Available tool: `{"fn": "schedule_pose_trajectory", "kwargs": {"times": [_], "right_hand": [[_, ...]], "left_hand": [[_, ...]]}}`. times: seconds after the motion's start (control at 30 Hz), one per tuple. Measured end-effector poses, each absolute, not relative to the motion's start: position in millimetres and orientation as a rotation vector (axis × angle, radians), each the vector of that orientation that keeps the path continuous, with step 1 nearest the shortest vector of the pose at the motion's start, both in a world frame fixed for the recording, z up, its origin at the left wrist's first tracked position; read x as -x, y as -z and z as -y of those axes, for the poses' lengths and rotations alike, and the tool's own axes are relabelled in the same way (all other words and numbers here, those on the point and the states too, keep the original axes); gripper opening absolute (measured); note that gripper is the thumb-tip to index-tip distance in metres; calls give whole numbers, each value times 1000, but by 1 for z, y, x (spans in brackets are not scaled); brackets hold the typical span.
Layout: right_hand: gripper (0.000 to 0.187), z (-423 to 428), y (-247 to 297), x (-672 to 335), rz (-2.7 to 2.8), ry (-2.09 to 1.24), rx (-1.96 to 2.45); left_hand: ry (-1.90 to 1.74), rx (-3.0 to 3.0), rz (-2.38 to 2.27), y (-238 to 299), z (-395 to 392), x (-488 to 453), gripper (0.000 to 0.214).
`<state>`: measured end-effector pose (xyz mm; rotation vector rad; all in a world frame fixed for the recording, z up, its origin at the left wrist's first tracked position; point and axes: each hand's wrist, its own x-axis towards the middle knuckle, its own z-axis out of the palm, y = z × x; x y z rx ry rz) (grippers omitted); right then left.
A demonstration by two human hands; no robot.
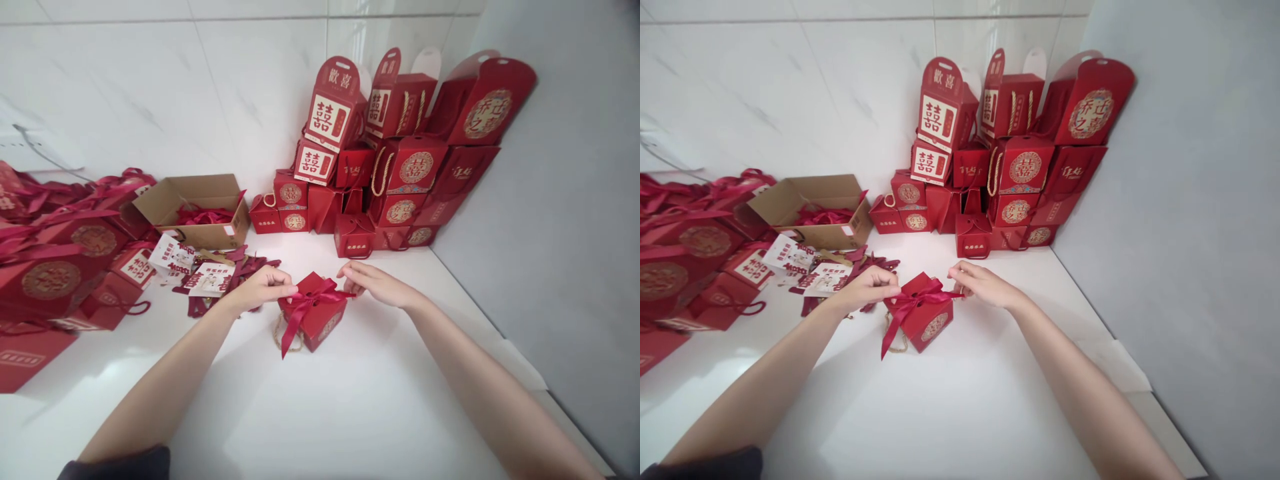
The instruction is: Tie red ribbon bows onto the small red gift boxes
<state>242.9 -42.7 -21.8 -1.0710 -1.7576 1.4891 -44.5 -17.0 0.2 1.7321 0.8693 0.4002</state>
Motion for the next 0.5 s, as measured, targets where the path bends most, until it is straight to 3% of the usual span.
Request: {"fn": "schedule_pose_trajectory", "kwargs": {"times": [0.3, 0.5], "right_hand": [[22, 56, 1, -246, 1917, -1534, 878], [29, 46, 15, -247, 1842, -1770, 819]], "left_hand": [[-316, -1483, -811, 10, 18, 40, 37], [-373, -1421, -803, 25, 13, 36, 37]]}}
